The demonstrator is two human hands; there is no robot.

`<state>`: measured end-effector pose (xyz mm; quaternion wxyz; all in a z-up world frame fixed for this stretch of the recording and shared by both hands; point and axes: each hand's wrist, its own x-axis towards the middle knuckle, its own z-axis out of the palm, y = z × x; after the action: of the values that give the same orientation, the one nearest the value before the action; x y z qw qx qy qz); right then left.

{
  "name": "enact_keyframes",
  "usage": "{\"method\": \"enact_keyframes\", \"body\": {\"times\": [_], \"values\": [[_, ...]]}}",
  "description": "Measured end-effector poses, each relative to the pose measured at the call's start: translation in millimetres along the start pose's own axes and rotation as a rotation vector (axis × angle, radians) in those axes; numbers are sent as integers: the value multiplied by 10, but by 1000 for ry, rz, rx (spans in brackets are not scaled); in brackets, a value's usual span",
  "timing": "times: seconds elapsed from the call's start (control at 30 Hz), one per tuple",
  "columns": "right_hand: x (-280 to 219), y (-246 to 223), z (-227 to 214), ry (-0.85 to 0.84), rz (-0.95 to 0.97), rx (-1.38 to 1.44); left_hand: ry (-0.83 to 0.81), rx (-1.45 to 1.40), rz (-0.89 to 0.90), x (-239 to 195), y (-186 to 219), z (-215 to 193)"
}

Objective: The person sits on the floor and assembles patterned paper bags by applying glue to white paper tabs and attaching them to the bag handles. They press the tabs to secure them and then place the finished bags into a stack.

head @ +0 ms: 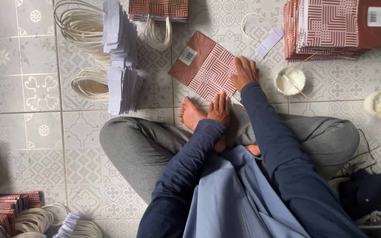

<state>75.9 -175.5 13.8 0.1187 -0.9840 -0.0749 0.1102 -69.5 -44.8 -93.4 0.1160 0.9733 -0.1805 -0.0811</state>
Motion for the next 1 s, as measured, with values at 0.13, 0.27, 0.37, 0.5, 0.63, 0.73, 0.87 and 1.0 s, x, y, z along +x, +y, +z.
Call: {"method": "enact_keyframes", "body": {"times": [0.13,0.27,0.37,0.5,0.63,0.73,0.87,1.0], "values": [[420,607,518,34,110,62,-86,-38,-11,26,-31,72],[616,953,291,54,190,158,17,-101,9,39,-84,-162],[348,690,-556,163,68,250,79,-269,16,41,-81,-619],[-425,-257,-1746,484,-297,154,348,-578,-9,150,-184,-661],[-591,-358,-956,626,-371,-119,361,-538,-22,251,-340,-417],[-763,-599,-375,628,-419,-138,62,-432,-128,203,-426,-461],[-704,-593,111,384,-371,392,-308,-170,-149,-76,-398,-1644],[-155,54,146,582,-336,339,-220,-264,-157,-165,-459,-2208]]}}
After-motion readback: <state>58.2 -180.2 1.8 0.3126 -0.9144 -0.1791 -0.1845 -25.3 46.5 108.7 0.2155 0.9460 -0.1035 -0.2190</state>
